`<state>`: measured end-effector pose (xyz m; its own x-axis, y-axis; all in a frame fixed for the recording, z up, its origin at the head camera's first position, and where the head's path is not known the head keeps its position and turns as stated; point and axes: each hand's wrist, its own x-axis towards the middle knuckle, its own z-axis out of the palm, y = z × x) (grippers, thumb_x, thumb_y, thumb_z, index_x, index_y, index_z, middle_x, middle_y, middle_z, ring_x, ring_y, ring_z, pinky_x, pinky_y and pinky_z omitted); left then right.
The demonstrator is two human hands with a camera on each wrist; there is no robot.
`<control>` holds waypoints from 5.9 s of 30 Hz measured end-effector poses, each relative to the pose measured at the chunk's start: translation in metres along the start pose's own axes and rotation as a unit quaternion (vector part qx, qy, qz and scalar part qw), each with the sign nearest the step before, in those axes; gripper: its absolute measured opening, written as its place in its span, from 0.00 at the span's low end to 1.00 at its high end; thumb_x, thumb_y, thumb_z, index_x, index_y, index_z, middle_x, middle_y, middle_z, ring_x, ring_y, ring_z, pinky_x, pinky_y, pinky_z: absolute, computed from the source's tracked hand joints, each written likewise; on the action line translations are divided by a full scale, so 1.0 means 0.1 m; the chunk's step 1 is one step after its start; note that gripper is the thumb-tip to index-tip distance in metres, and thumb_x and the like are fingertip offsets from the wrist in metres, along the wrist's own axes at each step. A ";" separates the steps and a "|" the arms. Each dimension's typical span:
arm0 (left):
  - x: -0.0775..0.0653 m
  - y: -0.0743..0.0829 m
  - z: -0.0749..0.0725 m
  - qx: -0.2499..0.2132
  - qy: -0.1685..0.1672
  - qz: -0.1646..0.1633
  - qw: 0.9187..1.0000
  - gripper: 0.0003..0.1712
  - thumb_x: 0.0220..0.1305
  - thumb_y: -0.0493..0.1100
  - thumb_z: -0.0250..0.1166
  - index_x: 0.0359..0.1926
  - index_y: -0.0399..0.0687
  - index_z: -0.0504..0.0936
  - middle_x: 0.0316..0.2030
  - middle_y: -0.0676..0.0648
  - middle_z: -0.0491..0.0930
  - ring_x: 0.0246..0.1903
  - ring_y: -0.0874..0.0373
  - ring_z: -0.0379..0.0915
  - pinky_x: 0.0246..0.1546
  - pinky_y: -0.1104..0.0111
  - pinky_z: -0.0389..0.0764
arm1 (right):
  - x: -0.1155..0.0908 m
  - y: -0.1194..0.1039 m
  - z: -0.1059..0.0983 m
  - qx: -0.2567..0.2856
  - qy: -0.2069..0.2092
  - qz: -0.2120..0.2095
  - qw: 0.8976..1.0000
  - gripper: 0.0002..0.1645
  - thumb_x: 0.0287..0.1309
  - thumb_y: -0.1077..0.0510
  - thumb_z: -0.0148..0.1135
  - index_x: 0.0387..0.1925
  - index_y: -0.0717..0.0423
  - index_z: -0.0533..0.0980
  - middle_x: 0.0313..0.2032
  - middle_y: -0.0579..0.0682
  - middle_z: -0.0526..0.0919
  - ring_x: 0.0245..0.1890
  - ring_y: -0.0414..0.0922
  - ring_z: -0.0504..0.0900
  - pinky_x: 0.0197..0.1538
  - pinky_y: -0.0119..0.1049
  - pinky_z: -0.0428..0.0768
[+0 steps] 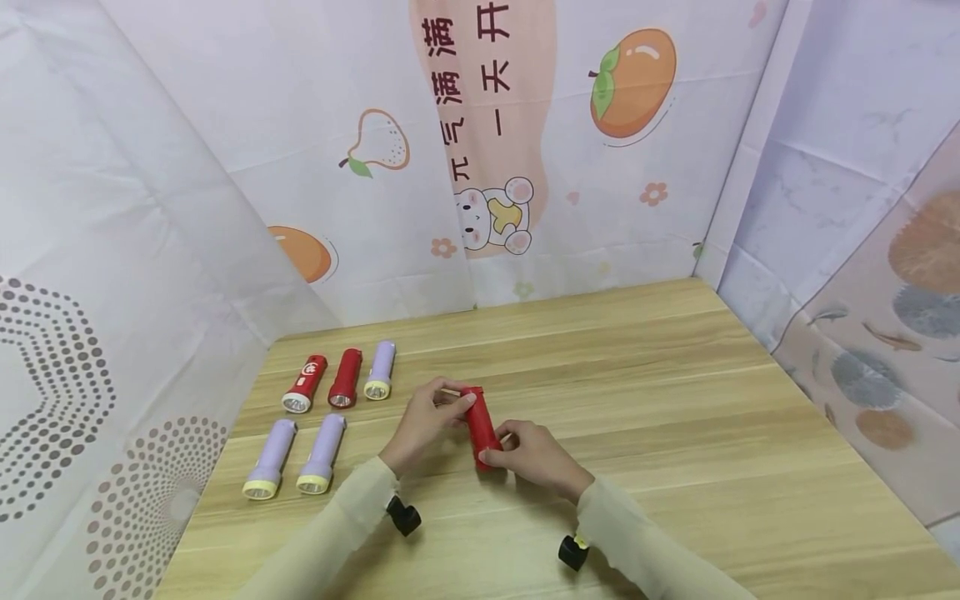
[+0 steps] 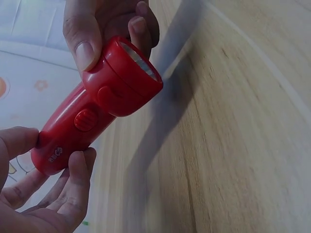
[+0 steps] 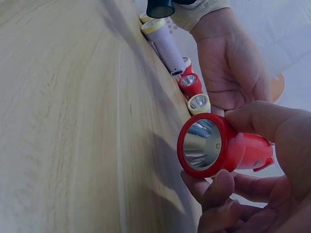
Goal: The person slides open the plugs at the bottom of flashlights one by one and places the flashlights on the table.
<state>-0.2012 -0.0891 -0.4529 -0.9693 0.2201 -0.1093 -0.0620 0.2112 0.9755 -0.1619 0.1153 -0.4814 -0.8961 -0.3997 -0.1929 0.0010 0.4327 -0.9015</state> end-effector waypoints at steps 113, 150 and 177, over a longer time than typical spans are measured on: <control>-0.13 -0.01 0.03 0.058 -0.150 0.115 0.980 0.11 0.63 0.51 0.64 0.45 0.58 0.82 0.44 0.56 0.81 0.45 0.60 0.75 0.45 0.65 0.76 | 0.08 0.28 -0.12 -0.037 0.000 -0.042 0.998 0.27 0.43 0.45 0.76 0.46 0.47 0.78 0.38 0.47 0.81 0.32 0.47 0.74 0.28 0.36 0.72; -0.14 0.05 0.12 -0.004 -0.115 0.059 0.992 0.10 0.57 0.49 0.69 0.38 0.51 0.83 0.41 0.51 0.82 0.43 0.53 0.74 0.42 0.60 0.73 | 0.05 0.25 -0.15 -0.036 0.010 -0.044 0.998 0.25 0.41 0.44 0.77 0.42 0.42 0.78 0.33 0.47 0.80 0.30 0.46 0.73 0.26 0.35 0.73; -0.13 0.07 0.18 0.000 -0.097 0.052 0.994 0.11 0.56 0.49 0.71 0.35 0.50 0.80 0.35 0.50 0.81 0.35 0.56 0.75 0.38 0.58 0.76 | 0.06 0.25 -0.13 -0.023 0.005 -0.039 0.999 0.29 0.41 0.46 0.77 0.47 0.47 0.78 0.33 0.49 0.80 0.27 0.46 0.73 0.22 0.35 0.73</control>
<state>-0.1850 -0.0733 -0.4481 -0.9063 0.4206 -0.0422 0.0364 0.1771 0.9835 -0.1728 0.1340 -0.5004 -0.8972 -0.4253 -0.1191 -0.0888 0.4378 -0.8947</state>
